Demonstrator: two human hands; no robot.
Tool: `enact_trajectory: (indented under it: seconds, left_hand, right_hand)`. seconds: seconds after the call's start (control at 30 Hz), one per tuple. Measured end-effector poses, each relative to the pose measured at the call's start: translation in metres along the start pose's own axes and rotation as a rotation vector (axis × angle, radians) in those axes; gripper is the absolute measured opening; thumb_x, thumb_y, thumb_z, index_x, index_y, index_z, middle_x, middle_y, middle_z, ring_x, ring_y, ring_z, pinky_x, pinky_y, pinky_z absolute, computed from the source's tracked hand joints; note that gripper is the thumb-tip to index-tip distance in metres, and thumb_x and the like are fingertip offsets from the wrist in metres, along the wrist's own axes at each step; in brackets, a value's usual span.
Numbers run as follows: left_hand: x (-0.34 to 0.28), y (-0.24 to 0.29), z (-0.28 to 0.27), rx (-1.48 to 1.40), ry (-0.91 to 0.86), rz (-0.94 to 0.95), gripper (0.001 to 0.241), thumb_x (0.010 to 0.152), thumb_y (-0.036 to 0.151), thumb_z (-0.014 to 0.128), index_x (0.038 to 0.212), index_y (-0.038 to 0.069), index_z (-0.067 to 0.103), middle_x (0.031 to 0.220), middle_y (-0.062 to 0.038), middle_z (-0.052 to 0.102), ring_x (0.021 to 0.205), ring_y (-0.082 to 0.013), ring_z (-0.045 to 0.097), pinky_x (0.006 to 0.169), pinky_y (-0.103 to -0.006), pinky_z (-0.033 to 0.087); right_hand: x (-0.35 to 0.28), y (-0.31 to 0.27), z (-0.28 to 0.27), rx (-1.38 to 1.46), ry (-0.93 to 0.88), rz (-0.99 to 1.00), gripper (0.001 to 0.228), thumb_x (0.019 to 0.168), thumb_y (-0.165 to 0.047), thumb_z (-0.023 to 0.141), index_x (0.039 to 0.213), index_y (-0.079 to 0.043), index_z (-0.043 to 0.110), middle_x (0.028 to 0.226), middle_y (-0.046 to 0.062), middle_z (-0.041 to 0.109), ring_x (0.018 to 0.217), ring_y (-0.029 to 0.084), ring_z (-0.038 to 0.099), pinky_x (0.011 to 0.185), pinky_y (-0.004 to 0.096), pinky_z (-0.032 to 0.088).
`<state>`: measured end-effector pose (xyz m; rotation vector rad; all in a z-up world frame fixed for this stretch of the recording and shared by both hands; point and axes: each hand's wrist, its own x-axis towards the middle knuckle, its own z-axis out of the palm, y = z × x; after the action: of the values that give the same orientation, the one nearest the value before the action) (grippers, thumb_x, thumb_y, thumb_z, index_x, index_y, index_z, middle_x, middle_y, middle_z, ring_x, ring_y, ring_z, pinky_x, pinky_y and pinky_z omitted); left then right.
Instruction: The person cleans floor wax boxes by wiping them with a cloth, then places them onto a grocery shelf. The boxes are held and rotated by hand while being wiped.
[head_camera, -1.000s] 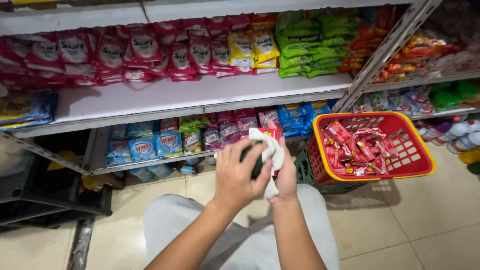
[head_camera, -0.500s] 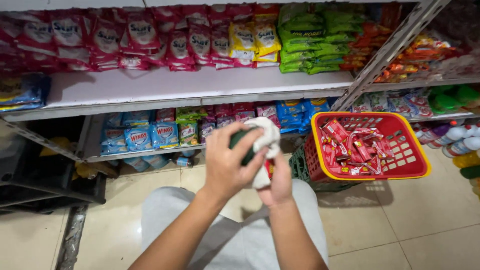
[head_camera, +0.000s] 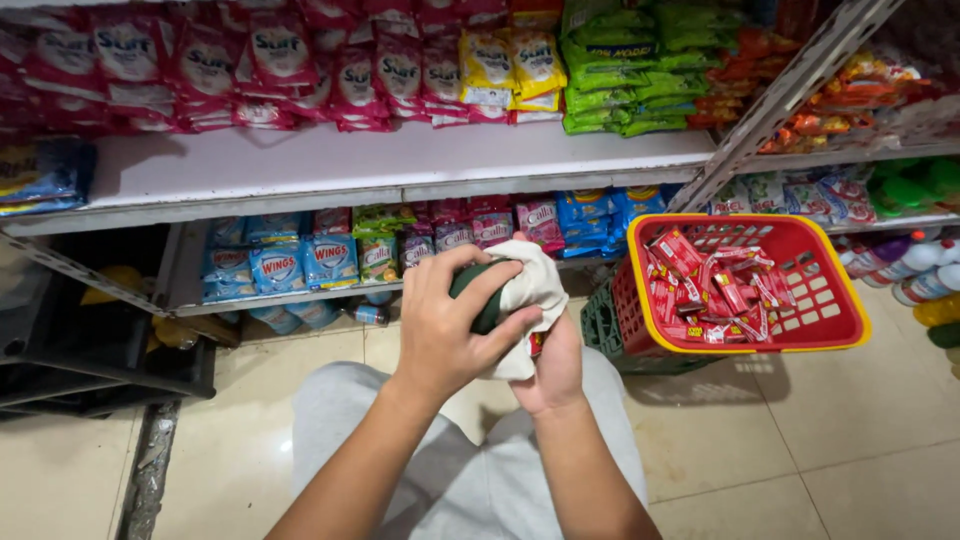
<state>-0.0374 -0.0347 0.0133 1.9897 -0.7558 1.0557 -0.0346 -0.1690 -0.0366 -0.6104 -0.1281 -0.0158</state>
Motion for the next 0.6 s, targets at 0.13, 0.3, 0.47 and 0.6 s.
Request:
enact_trajectory:
  seconds: [0.13,0.3,0.47,0.6]
  left_hand:
    - [-0.014,0.005,0.003,0.002,0.02,0.05,0.048,0.079,0.038,0.089,0.119,0.019,0.072,0.119,-0.007,0.062,0.104,-0.0277,0.06,0.088,-0.0431,0.044]
    - [-0.018,-0.01,-0.003,-0.087,-0.086,0.201,0.046,0.079,0.035,0.089,0.119,0.02,0.072,0.119,-0.005,0.064,0.105,-0.0256,0.06,0.088,-0.0437,0.045]
    - [0.005,-0.021,-0.014,0.051,-0.101,0.202,0.05,0.076,0.032,0.086,0.123,0.022,0.072,0.123,-0.001,0.065,0.108,-0.0247,0.06,0.093,-0.0453,0.043]
    - [0.0,-0.009,-0.012,0.097,-0.047,0.13,0.05,0.079,0.03,0.084,0.127,0.022,0.07,0.13,-0.001,0.065,0.111,-0.0257,0.059,0.097,-0.044,0.042]
  right_hand:
    - [0.006,-0.014,0.001,0.038,-0.156,-0.015,0.057,0.11,-0.034,0.038,0.161,-0.01,0.037,0.142,0.012,0.059,0.128,0.026,0.059,0.113,0.041,0.046]
    - [0.001,-0.024,0.005,0.136,-0.214,-0.026,0.056,0.115,-0.038,0.04,0.162,-0.007,0.039,0.144,0.016,0.059,0.124,0.029,0.06,0.109,0.042,0.047]
    - [-0.007,-0.022,0.022,0.088,-0.049,0.022,0.056,0.108,-0.032,0.041,0.156,-0.004,0.041,0.144,0.015,0.058,0.131,0.026,0.058,0.115,0.041,0.042]
    - [-0.007,-0.02,0.022,0.076,-0.007,0.038,0.056,0.107,-0.03,0.039,0.155,-0.002,0.04,0.144,0.013,0.059,0.132,0.024,0.058,0.116,0.04,0.042]
